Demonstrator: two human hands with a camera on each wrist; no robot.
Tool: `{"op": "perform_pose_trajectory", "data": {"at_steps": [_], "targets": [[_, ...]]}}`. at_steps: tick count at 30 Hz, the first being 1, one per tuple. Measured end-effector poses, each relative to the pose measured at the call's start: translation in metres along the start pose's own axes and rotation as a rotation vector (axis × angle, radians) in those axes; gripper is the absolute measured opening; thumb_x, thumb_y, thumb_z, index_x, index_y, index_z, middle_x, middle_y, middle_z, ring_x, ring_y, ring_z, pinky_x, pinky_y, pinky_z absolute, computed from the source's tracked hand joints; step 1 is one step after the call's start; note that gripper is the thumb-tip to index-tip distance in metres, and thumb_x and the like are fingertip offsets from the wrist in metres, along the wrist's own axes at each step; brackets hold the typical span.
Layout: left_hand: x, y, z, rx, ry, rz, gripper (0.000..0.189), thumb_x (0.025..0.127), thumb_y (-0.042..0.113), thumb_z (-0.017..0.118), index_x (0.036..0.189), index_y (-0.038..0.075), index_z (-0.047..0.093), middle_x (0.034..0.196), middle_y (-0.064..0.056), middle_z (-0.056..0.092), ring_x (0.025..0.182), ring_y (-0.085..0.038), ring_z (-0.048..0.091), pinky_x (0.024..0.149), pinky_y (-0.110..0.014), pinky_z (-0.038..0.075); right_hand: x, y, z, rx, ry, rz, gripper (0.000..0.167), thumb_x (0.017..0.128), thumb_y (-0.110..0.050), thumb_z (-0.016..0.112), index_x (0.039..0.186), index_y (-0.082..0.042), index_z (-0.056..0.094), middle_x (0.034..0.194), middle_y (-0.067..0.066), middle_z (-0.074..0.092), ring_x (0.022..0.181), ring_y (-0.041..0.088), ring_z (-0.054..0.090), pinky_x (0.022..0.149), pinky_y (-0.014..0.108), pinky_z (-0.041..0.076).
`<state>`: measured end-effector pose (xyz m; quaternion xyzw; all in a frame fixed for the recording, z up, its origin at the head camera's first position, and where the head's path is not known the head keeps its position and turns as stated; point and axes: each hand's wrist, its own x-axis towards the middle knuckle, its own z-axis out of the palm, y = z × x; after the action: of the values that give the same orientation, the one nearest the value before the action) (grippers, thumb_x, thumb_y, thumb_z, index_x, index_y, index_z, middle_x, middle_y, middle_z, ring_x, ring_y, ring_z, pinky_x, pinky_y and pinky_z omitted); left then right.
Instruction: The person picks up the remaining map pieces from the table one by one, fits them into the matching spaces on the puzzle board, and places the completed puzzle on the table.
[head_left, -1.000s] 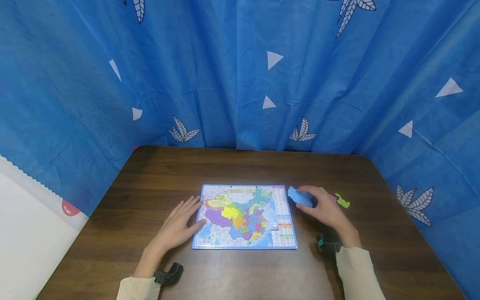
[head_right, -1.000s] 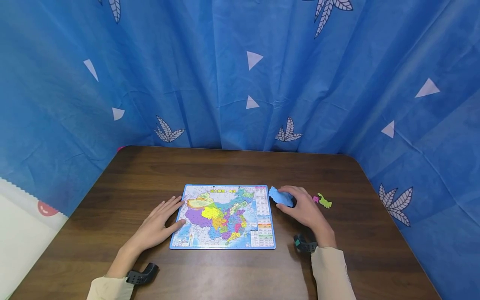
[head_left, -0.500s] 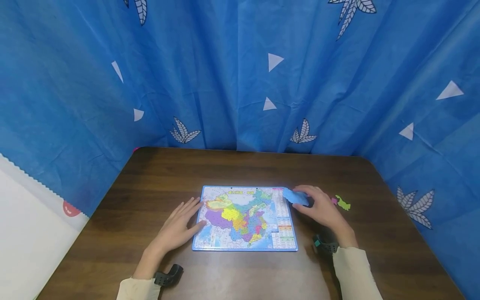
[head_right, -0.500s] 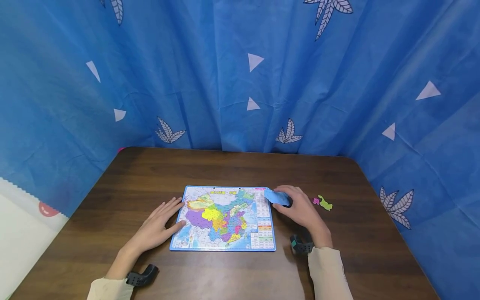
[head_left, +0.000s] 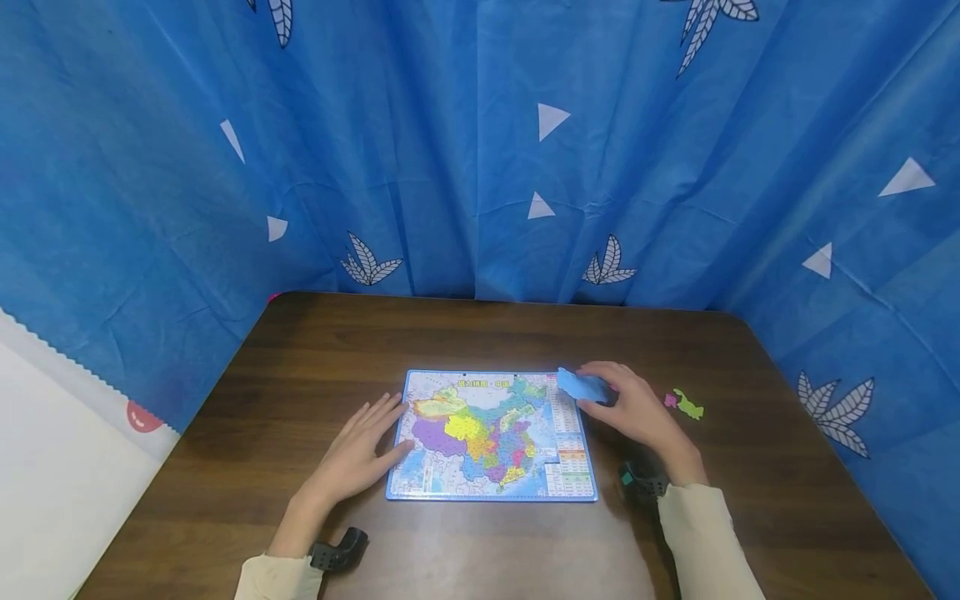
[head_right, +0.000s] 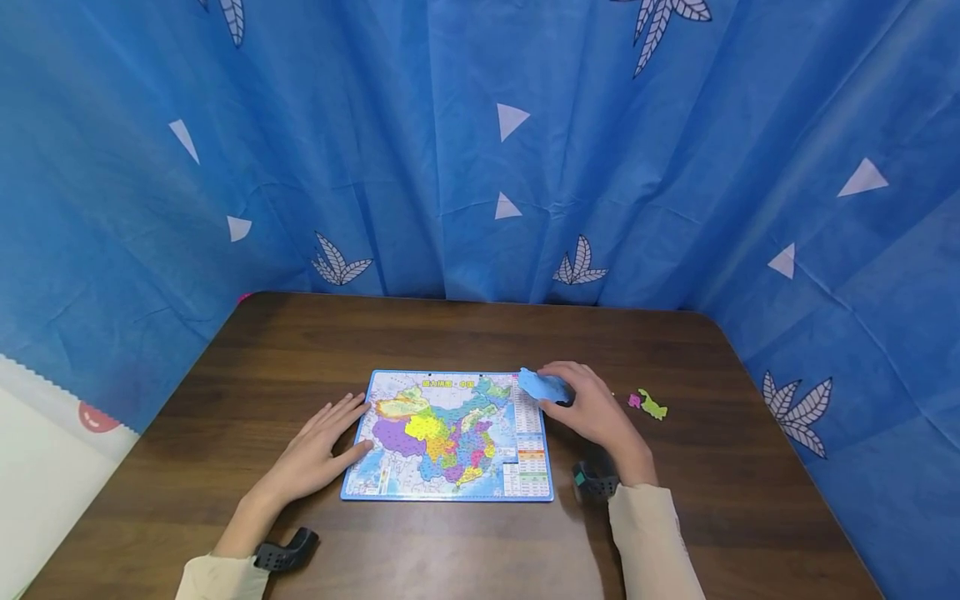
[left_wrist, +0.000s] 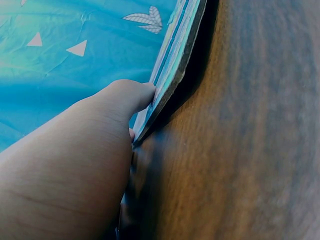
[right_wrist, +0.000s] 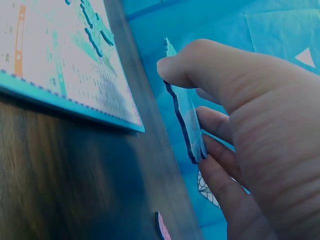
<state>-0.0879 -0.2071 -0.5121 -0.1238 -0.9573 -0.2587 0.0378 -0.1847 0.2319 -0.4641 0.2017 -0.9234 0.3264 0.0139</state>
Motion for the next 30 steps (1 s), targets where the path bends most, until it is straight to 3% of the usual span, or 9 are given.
{"op": "perform_pose_trajectory", "data": {"at_steps": [30], "targets": [[-0.002,0.002,0.000,0.000,0.010,0.003,0.071,0.096,0.046,0.068,0.154,0.010,0.049,0.164,-0.012,0.040,0.155,-0.034,0.029,0.127,-0.056,0.020,0.020,-0.034,0.016,0.030,-0.002,-0.078,0.051,0.089,-0.031,0.082,0.136,-0.022,0.066,0.145,0.002,0.062,0.136,0.032,0.053,0.108,0.060,0.049]]}}
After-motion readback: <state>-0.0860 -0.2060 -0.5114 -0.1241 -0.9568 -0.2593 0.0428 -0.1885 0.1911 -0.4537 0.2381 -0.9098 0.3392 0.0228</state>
